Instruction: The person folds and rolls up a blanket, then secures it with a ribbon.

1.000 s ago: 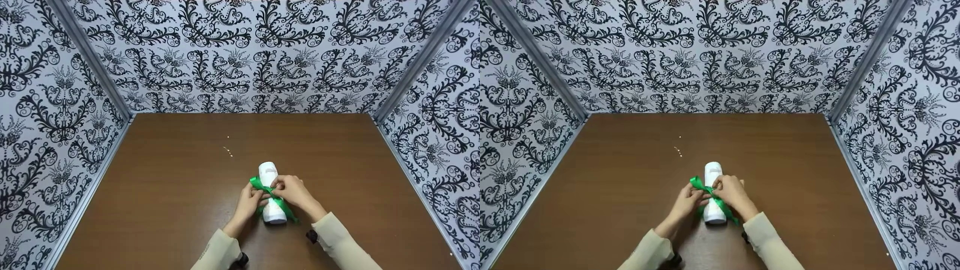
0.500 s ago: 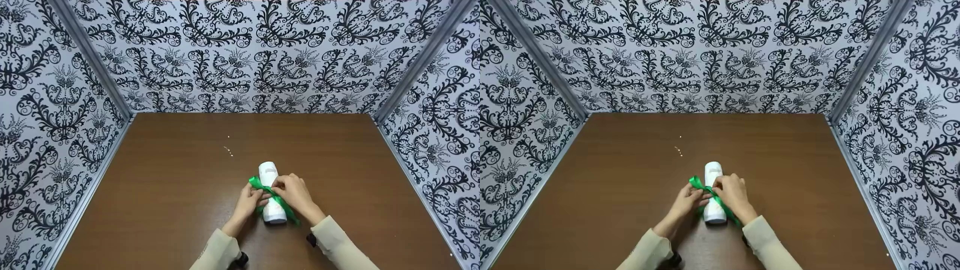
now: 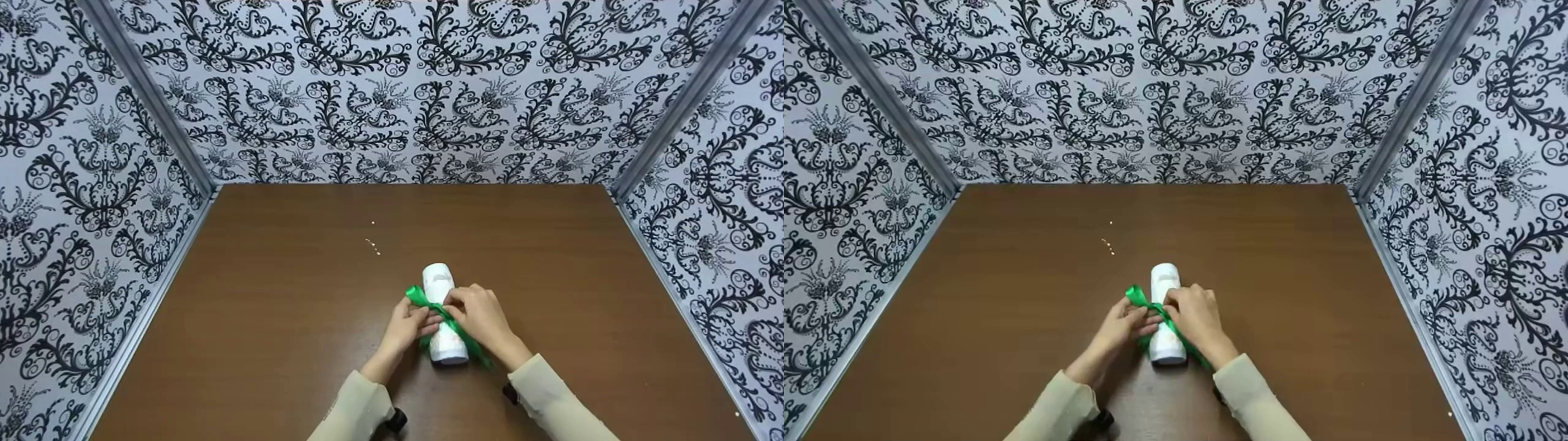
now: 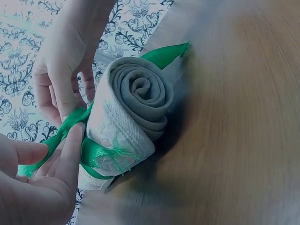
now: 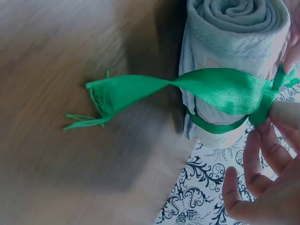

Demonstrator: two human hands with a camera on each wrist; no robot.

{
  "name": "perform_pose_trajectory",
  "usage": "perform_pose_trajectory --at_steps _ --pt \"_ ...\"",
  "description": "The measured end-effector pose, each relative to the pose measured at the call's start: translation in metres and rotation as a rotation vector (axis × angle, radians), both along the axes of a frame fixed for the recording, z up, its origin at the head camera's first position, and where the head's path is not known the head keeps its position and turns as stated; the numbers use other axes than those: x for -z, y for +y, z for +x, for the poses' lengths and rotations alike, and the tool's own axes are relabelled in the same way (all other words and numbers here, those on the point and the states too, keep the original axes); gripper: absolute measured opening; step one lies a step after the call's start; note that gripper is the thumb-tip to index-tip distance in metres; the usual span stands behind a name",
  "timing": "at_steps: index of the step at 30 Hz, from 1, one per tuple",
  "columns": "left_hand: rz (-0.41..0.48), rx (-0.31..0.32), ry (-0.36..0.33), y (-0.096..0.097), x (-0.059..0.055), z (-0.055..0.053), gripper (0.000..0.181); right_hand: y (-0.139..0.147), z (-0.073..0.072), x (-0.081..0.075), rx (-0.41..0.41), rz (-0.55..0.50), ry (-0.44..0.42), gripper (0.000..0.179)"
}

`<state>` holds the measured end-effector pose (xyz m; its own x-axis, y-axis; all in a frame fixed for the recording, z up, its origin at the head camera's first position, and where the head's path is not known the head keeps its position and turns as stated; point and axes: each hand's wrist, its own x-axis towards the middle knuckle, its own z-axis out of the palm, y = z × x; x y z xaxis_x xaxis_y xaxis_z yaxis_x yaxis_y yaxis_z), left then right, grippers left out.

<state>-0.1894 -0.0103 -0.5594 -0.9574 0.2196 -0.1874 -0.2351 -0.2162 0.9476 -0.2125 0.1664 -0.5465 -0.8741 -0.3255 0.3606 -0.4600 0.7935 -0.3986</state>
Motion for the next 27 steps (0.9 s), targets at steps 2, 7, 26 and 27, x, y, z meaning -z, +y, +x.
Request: perform_pose_trajectory --at_steps 2,7,26,27 --pt "0.000 0.000 -0.006 0.000 0.000 0.000 0.028 0.000 0.000 -0.001 -0.007 0.006 0.005 0.012" --pt "-0.002 0.008 -0.004 0.001 0.000 0.001 0.029 -0.001 -0.002 -0.003 -0.031 0.047 0.025 0.013" --pt "-0.048 0.031 0.003 -0.004 0.003 0.001 0.027 0.007 -0.009 0.001 0.040 -0.386 -0.329 0.006" --pt "-0.051 0.035 0.003 -0.004 0.004 0.002 0.026 0.008 -0.010 0.001 0.059 -0.396 -0.344 0.006"
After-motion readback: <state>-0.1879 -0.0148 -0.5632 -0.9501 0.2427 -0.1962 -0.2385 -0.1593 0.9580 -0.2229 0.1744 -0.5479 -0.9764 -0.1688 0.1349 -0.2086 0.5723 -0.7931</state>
